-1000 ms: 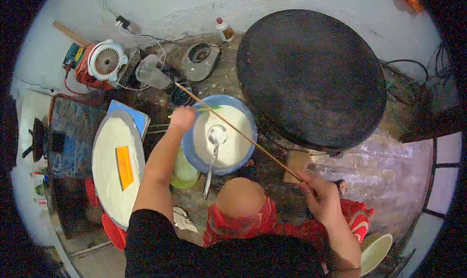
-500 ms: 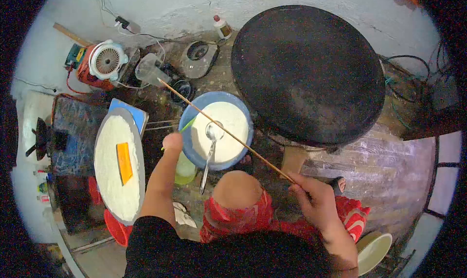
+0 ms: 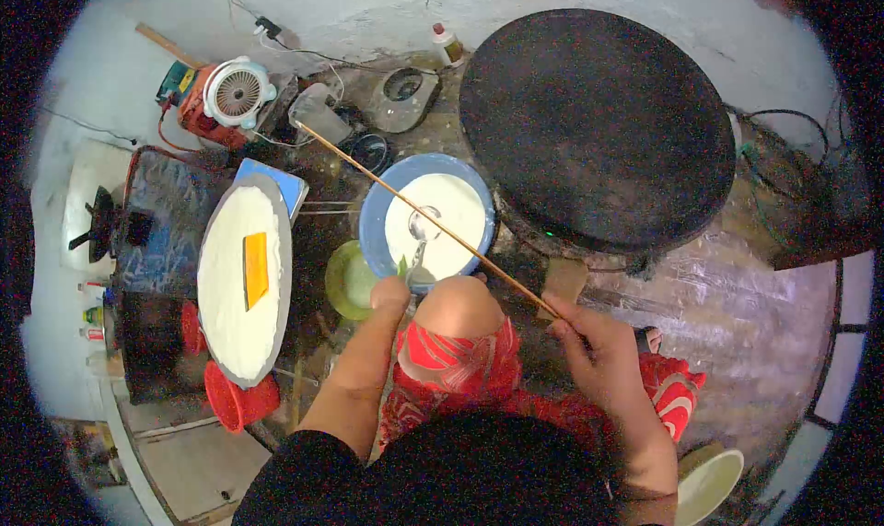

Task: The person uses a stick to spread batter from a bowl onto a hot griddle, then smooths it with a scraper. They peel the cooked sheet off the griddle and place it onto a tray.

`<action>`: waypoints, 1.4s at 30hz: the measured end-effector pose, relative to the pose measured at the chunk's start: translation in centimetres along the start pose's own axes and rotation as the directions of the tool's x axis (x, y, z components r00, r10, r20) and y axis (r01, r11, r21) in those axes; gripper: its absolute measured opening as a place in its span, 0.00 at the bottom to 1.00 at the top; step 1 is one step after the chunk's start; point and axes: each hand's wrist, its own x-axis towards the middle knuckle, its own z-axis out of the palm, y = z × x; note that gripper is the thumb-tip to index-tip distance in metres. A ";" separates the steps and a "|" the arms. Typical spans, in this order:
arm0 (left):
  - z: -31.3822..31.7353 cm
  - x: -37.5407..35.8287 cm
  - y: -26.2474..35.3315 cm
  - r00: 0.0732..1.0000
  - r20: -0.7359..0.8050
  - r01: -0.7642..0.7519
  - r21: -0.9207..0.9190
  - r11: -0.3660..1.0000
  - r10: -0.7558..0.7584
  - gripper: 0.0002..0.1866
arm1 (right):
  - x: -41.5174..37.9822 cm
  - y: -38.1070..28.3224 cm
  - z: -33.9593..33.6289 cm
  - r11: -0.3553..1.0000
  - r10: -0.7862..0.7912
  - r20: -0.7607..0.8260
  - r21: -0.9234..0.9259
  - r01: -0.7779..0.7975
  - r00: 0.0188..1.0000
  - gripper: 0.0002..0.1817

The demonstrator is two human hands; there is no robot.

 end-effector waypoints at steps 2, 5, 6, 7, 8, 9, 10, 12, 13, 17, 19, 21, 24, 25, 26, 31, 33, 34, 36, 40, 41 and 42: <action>-1.2 -1.3 0.6 0.998 0.053 0.029 0.020 0.999 -0.030 0.13 | 0.1 -0.1 -0.1 1.000 -0.019 0.004 0.009 0.019 1.000 0.15; 2.5 0.1 -2.2 0.969 -0.248 0.044 0.095 0.995 -0.019 0.12 | 0.0 -0.3 -0.2 0.999 -0.041 0.011 0.002 0.041 0.999 0.14; 2.6 0.1 -2.8 0.876 -0.482 0.041 0.133 0.990 0.028 0.11 | 0.0 -0.4 -0.2 0.998 -0.051 0.018 -0.021 0.052 0.999 0.14; 2.7 0.2 -3.3 0.873 -0.486 0.042 0.131 0.990 0.028 0.11 | 0.0 -0.4 -0.2 0.998 -0.056 0.016 -0.020 0.056 0.998 0.14; 1.7 -0.8 -3.5 0.855 -0.519 0.010 0.025 1.000 0.005 0.10 | 0.0 -0.5 -0.2 0.998 -0.065 0.014 -0.015 0.065 0.998 0.14; 1.0 -1.3 -3.7 0.836 -0.549 -0.026 -0.081 0.996 -0.023 0.09 | 0.0 -0.5 -0.1 0.997 -0.074 0.013 -0.011 0.074 0.997 0.14; 1.5 -0.2 -4.7 0.833 -0.553 -0.026 -0.084 0.996 -0.025 0.09 | 0.1 -0.4 -0.1 0.997 -0.080 0.011 -0.012 0.080 0.997 0.14; 2.6 2.2 -6.2 0.827 -0.555 -0.346 -0.378 0.859 0.089 0.07 | 0.0 -0.2 0.0 0.997 -0.066 0.017 -0.035 0.067 0.998 0.14; 2.7 2.6 -6.2 0.827 -0.554 -0.349 -0.380 0.857 0.090 0.07 | -0.1 -0.1 0.0 0.997 -0.066 0.016 -0.039 0.067 0.998 0.14; -1.2 0.3 -3.4 0.999 0.012 0.026 -0.959 0.283 -0.051 0.06 | -0.3 0.5 0.4 0.999 -0.009 0.030 -0.042 0.010 1.000 0.13; -0.8 1.4 -2.9 0.997 0.026 0.009 -0.971 0.240 0.068 0.05 | -0.3 0.9 0.5 0.999 -0.012 0.006 -0.033 0.012 1.000 0.13; 0.3 2.8 -1.2 0.991 -0.022 -0.062 -0.948 0.312 0.129 0.05 | -0.2 1.2 0.4 0.998 0.052 0.007 -0.037 -0.051 0.999 0.13; -1.8 0.8 3.3 0.977 0.002 -0.082 -0.922 0.378 0.215 0.06 | 0.4 0.5 0.4 0.991 0.130 0.010 -0.023 -0.129 0.992 0.13; -2.0 1.0 4.7 0.970 0.085 -0.014 -0.915 0.403 0.227 0.05 | 0.6 0.6 0.5 0.991 0.130 0.020 -0.037 -0.129 0.991 0.13; -1.9 1.3 5.9 0.957 0.167 0.051 -0.902 0.428 0.237 0.04 | 0.7 0.9 0.6 0.985 0.154 0.011 -0.081 -0.153 0.988 0.13; 0.8 3.0 10.5 0.885 0.030 -0.320 -0.686 0.653 0.465 0.11 | 0.7 1.9 1.4 0.965 0.261 -0.006 -0.034 -0.262 0.965 0.13; 5.8 4.6 10.0 0.827 -0.226 -0.551 -0.512 0.659 0.515 0.11 | 0.5 3.3 1.5 0.967 0.185 -0.050 -0.172 -0.191 0.982 0.12; 7.7 5.1 9.8 0.684 -0.447 -0.716 -0.258 0.648 0.577 0.10 | 0.5 3.2 1.6 0.965 0.188 -0.040 -0.180 -0.193 0.981 0.12; 3.5 2.6 7.5 0.827 -0.151 -0.551 -0.408 0.728 0.541 0.10 | 0.6 3.0 1.9 0.965 0.251 -0.046 -0.071 -0.254 0.967 0.12; -0.6 0.9 5.9 0.835 0.026 -0.398 -0.660 0.637 0.549 0.11 | 0.7 3.4 2.4 0.970 0.211 -0.036 -0.115 -0.214 0.977 0.12; 1.1 2.0 6.5 0.849 -0.039 -0.401 -0.697 0.595 0.527 0.10 | 0.8 3.4 2.4 0.963 0.240 -0.022 -0.123 -0.240 0.971 0.12; 1.9 2.0 6.7 0.849 -0.036 -0.398 -0.700 0.593 0.526 0.10 | 1.0 3.4 2.5 0.955 0.265 -0.011 -0.132 -0.264 0.964 0.12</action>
